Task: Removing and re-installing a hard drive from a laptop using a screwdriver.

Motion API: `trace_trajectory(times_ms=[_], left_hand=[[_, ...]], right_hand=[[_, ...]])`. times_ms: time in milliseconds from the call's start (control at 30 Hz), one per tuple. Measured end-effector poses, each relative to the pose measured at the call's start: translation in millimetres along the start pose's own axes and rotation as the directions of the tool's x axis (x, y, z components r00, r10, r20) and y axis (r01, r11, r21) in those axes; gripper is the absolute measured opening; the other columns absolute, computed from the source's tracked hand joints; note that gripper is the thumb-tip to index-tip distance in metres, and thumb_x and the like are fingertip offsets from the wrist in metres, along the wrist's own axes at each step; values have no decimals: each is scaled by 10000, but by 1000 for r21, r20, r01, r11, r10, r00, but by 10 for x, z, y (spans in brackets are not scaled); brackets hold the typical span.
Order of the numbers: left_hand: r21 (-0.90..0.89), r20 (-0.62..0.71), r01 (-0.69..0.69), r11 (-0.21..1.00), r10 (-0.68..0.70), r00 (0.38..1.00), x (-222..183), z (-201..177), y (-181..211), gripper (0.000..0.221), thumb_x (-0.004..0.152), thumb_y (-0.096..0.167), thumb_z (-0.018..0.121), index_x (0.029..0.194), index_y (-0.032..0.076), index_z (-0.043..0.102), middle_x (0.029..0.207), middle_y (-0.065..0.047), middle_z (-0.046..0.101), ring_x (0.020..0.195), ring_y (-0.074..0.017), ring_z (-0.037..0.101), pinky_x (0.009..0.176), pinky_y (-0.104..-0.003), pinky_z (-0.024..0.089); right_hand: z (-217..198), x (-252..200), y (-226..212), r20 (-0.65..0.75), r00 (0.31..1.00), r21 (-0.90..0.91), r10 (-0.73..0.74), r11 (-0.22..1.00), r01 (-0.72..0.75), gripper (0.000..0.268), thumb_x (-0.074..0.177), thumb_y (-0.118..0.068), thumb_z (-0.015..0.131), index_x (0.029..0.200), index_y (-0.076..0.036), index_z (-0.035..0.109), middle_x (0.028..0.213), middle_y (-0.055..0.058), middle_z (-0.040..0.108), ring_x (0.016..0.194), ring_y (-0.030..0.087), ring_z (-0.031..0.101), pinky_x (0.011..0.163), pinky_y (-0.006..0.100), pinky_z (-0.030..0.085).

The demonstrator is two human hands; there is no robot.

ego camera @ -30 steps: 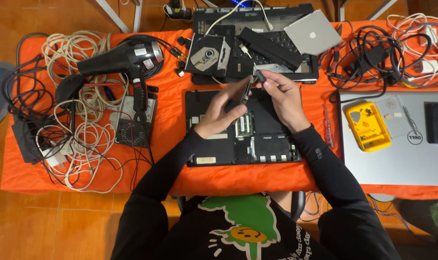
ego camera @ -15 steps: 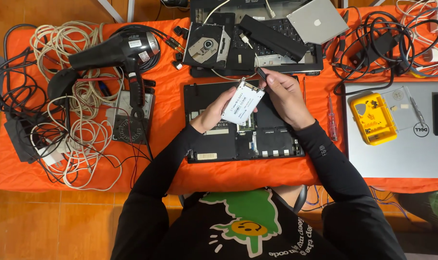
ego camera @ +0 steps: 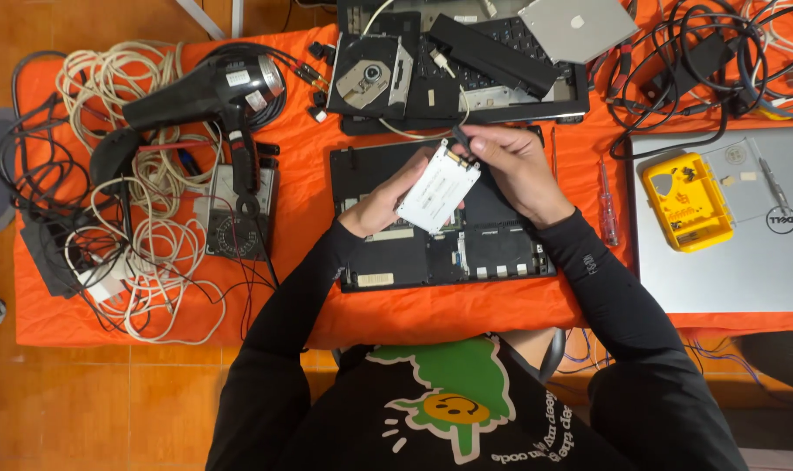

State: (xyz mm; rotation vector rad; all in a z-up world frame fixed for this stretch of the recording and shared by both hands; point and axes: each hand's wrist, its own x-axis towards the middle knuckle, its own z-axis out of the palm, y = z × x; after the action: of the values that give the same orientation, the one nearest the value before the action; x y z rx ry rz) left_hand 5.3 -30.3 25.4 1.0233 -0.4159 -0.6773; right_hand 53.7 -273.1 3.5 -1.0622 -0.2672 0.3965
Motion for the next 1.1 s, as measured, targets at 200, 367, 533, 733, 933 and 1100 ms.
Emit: trace_trajectory(times_ms=[200, 367, 533, 733, 933, 1100], left_hand=[[-3, 20, -12, 1000, 12, 1000, 14, -71, -45, 620, 1121, 488, 320, 1588, 83, 269, 1425, -154, 527, 1225, -287, 656, 929, -416, 607], [-53, 1, -29, 998, 29, 1000, 8, -124, -127, 610, 1139, 483, 314, 1584, 67, 280, 1414, -186, 564, 1195, -301, 677, 948, -417, 595], [-84, -26, -10, 996, 7, 1000, 29, -101, -67, 611, 1113, 481, 296, 1577, 85, 258, 1392, -178, 562, 1163, -296, 685, 879, -413, 610], [-92, -11, -34, 995, 33, 999, 30, -160, -101, 600, 1138, 473, 317, 1576, 65, 285, 1403, -181, 565, 1169, -302, 685, 905, -417, 610], [-151, -27, -5, 989, 1, 1000, 51, -148, -78, 598, 1123, 465, 322, 1578, 82, 263, 1390, -173, 556, 1158, -292, 676, 871, -420, 609], [-101, -29, -7, 995, 4, 1000, 47, -164, -81, 596, 1133, 456, 321, 1586, 72, 271, 1400, -169, 559, 1174, -274, 669, 943, -413, 595]], right_hand=[[49, -3, -66, 69, 997, -44, 41, 998, -39, 288, 1037, -92, 648, 1301, 16, 689, 1239, 138, 734, 1112, 170, 700, 1048, 318, 532], [31, 1, -55, 70, 996, -45, 58, 997, -55, 291, 1037, -87, 659, 1305, 24, 685, 1232, 144, 735, 1108, 174, 697, 1049, 322, 531], [42, 0, -67, 52, 995, -61, 80, 995, -77, 303, 1018, -79, 662, 1301, 29, 681, 1236, 141, 735, 1115, 170, 696, 1054, 317, 526], [31, 1, -68, 76, 995, -63, 60, 996, -55, 272, 1023, -43, 672, 1280, 43, 691, 1220, 147, 737, 1103, 172, 699, 1047, 316, 533], [55, 16, -81, 49, 998, -83, 42, 996, -38, 264, 1002, -16, 678, 1260, 39, 696, 1201, 145, 741, 1088, 166, 709, 1031, 303, 549], [109, -15, -127, 48, 998, -246, -29, 968, 40, 246, 1012, -35, 682, 1251, 12, 715, 1207, 113, 746, 1096, 139, 700, 1018, 276, 544]])
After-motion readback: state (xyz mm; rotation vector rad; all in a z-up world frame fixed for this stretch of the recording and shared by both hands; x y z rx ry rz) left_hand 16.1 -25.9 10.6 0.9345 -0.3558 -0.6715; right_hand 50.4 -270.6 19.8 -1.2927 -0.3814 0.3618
